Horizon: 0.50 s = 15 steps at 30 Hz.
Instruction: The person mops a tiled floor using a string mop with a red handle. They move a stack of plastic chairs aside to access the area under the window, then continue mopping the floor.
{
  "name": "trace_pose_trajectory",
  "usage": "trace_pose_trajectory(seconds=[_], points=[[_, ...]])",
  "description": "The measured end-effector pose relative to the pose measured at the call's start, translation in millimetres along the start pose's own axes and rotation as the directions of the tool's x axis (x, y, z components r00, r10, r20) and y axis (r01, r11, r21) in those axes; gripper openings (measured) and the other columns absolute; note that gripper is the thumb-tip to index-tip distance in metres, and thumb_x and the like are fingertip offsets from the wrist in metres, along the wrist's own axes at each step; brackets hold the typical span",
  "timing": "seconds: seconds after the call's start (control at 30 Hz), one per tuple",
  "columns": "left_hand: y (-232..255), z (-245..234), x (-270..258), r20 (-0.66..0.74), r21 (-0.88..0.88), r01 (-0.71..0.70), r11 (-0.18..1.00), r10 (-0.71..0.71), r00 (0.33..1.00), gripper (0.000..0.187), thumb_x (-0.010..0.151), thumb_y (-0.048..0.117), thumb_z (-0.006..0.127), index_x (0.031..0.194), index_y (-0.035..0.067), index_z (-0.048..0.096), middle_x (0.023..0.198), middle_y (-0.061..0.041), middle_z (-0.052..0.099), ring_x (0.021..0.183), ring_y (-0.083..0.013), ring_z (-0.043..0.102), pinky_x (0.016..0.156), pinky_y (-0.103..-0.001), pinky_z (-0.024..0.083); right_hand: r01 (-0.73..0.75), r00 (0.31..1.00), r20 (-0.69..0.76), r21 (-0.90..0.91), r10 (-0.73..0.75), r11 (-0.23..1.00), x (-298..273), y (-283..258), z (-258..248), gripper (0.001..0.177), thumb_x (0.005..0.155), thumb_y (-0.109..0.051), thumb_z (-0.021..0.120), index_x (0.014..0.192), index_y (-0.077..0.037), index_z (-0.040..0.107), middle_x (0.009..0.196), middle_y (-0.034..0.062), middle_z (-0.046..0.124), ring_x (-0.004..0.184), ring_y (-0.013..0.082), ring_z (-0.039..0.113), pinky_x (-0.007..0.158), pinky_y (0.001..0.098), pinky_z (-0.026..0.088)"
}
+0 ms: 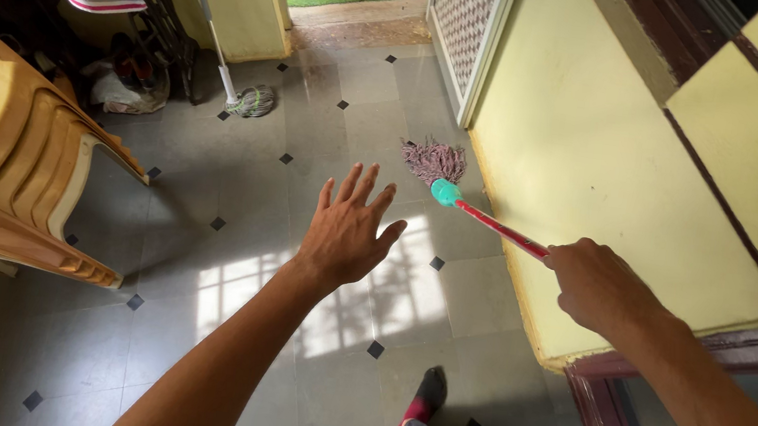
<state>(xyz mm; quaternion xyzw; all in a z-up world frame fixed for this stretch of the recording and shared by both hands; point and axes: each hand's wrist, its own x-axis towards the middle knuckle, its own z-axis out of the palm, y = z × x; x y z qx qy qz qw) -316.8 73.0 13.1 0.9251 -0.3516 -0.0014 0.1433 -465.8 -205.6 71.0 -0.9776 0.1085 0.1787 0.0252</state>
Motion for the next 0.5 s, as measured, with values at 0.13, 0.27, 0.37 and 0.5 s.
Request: trace_pose_trajectory(seconds=[0.13,0.27,0.37,0.5], points=[[4,3,-10,-0.006,-0.013,0.003,1.000,-0.003,1.000,0.061,0.101,0.049,0.049,0.147,0.010,0.050,0.162,-0.023,0.029,0.153,-0.0404,0.020,0.120,-0.065,0.017,-0.022,0.997,-0.076,-0.016,0.021,1.000,-10,-14,3,0.021,0.080,-0.002,0.073,0.101,0.001,0.074,0.089,0.0229,0.074,0.084,0.0359,0.076,0.081,0.0445,0.062],[4,3,-18,-0.037,-0.023,0.001,1.000,-0.001,0.999,0.058,0.103,0.047,0.049,0.145,0.008,0.053,0.161,-0.024,0.033,0.153,-0.0416,0.023,0.120,-0.065,0.018,-0.110,0.987,-0.126,-0.050,0.103,0.993,-9,-37,2,0.013,0.079,-0.010,0.076,0.085,0.001,0.076,0.081,0.0234,0.073,0.076,0.0364,0.076,0.074,0.0429,0.063],[0,2,-18,-0.066,-0.025,-0.005,1.000,0.003,0.998,0.059,0.101,0.045,0.051,0.146,0.007,0.051,0.159,-0.024,0.035,0.151,-0.0421,0.025,0.119,-0.064,0.019,-0.112,0.978,-0.179,0.006,0.111,0.994,3,-42,-4,0.014,0.077,-0.013,0.077,0.082,0.000,0.074,0.073,0.0216,0.072,0.069,0.0361,0.076,0.070,0.0438,0.063],[-5,5,-8,-0.054,-0.009,0.021,1.000,-0.021,0.998,0.060,0.100,0.045,0.051,0.147,0.007,0.048,0.157,-0.025,0.034,0.149,-0.0430,0.024,0.117,-0.064,0.018,-0.103,0.967,-0.227,0.071,0.117,0.992,27,-37,-4,0.013,0.076,-0.011,0.077,0.080,0.001,0.075,0.076,0.0212,0.073,0.071,0.0369,0.074,0.073,0.0457,0.061]])
